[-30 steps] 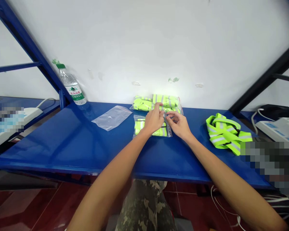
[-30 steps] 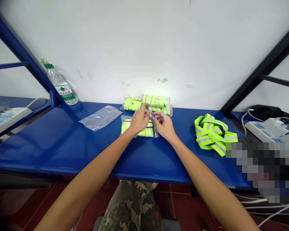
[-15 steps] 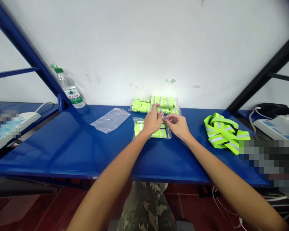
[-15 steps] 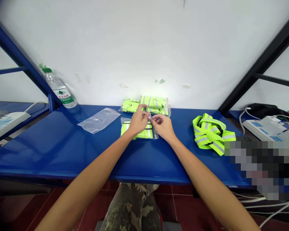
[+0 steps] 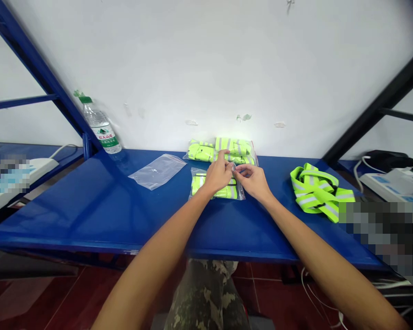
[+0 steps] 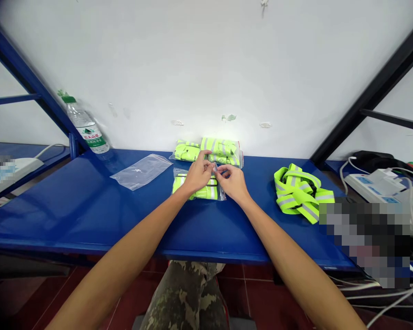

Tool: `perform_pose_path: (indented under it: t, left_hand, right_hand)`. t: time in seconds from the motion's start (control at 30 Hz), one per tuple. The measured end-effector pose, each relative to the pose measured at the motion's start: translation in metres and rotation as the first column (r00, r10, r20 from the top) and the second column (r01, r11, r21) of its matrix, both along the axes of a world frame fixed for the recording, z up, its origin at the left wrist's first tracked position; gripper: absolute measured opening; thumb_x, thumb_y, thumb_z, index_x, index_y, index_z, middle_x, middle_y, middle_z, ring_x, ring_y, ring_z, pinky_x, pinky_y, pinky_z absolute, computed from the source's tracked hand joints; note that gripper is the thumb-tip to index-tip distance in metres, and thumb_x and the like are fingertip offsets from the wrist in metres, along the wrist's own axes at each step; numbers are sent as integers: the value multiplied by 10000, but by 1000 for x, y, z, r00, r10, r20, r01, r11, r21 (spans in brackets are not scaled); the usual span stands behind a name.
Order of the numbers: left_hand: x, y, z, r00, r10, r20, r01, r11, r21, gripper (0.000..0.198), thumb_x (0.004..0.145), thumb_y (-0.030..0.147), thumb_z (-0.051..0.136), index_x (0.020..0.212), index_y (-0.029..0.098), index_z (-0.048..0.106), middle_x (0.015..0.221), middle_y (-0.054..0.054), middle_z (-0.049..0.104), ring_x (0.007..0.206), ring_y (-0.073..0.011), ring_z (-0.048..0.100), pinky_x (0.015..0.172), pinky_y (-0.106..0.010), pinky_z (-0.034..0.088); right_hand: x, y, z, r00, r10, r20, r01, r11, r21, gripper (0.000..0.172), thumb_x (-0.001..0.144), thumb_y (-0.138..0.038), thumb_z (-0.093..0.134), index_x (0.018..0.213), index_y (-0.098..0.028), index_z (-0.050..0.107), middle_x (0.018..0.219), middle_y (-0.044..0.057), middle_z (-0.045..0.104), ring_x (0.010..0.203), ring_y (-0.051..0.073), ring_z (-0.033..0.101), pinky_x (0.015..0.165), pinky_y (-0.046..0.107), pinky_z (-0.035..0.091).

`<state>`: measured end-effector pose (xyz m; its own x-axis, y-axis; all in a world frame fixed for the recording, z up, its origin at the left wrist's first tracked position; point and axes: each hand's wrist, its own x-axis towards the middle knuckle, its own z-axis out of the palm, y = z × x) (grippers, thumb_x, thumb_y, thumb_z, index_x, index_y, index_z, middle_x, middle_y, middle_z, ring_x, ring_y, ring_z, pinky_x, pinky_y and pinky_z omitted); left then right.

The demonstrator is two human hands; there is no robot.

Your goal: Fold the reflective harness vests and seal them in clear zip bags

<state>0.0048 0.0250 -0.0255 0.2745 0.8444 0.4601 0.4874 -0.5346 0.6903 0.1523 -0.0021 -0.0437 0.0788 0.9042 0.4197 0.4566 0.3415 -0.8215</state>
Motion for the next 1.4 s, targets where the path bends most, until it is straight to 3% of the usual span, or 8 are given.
perform_pose_path:
  t: [0.27, 0.63, 0.9, 1.07, 1.23, 1.4]
  left_hand:
    - [-1, 3, -2, 998, 52, 44, -51, 999, -19, 412, 906, 177, 475, 1317, 196, 440, 856, -19, 718, 782, -188, 654, 763, -308, 465]
    - [-13, 12, 5, 964, 205, 169, -199, 979, -52, 442, 907, 166, 478, 1342, 175, 399, 849, -34, 723, 807, -196, 673, 808, -323, 474]
    - [-25, 19, 8, 946, 267, 184, -257, 963, -75, 465, 910, 173, 476, 1362, 168, 365, 846, -33, 722, 768, -183, 658, 782, -312, 470]
    - [-26, 22, 4, 953, 242, 181, -231, 970, -80, 466, 911, 188, 487, 1362, 163, 370, 841, -33, 717, 766, -185, 658, 783, -314, 474]
    - [-24, 16, 7, 962, 183, 204, -179, 983, -36, 449, 916, 181, 472, 1359, 177, 393, 858, -28, 720, 769, -174, 654, 781, -299, 470]
    - [-21, 8, 10, 975, 162, 152, -167, 986, 19, 462, 931, 181, 448, 1389, 194, 389, 881, -29, 721, 763, -179, 654, 791, -305, 464]
  right_hand:
    - [8, 4, -2, 999, 16, 35, -14, 998, -54, 335, 764, -462, 650, 794, -134, 710, 648, 67, 681, 542, 160, 570, 522, 277, 404]
    - [13, 3, 2, 980, 201, -2, -198, 964, -177, 294, 731, -452, 702, 714, -164, 649, 600, 29, 638, 531, 141, 570, 503, 259, 448]
    - [18, 0, 7, 944, 293, -151, -328, 882, -339, 344, 693, -453, 784, 752, -146, 642, 621, 18, 649, 479, 107, 569, 473, 236, 459]
    - [19, 1, 4, 939, 307, -156, -343, 871, -352, 365, 700, -468, 780, 674, -136, 631, 622, 45, 665, 524, 108, 590, 523, 239, 484]
    - [11, 0, 1, 933, 273, -232, -335, 896, -293, 442, 721, -521, 750, 946, -166, 613, 671, -5, 642, 529, 122, 596, 502, 247, 467]
    - [7, -3, 1, 935, 352, 40, -330, 906, -266, 382, 882, -555, 540, 790, -185, 540, 602, -23, 554, 524, 110, 537, 516, 238, 400]
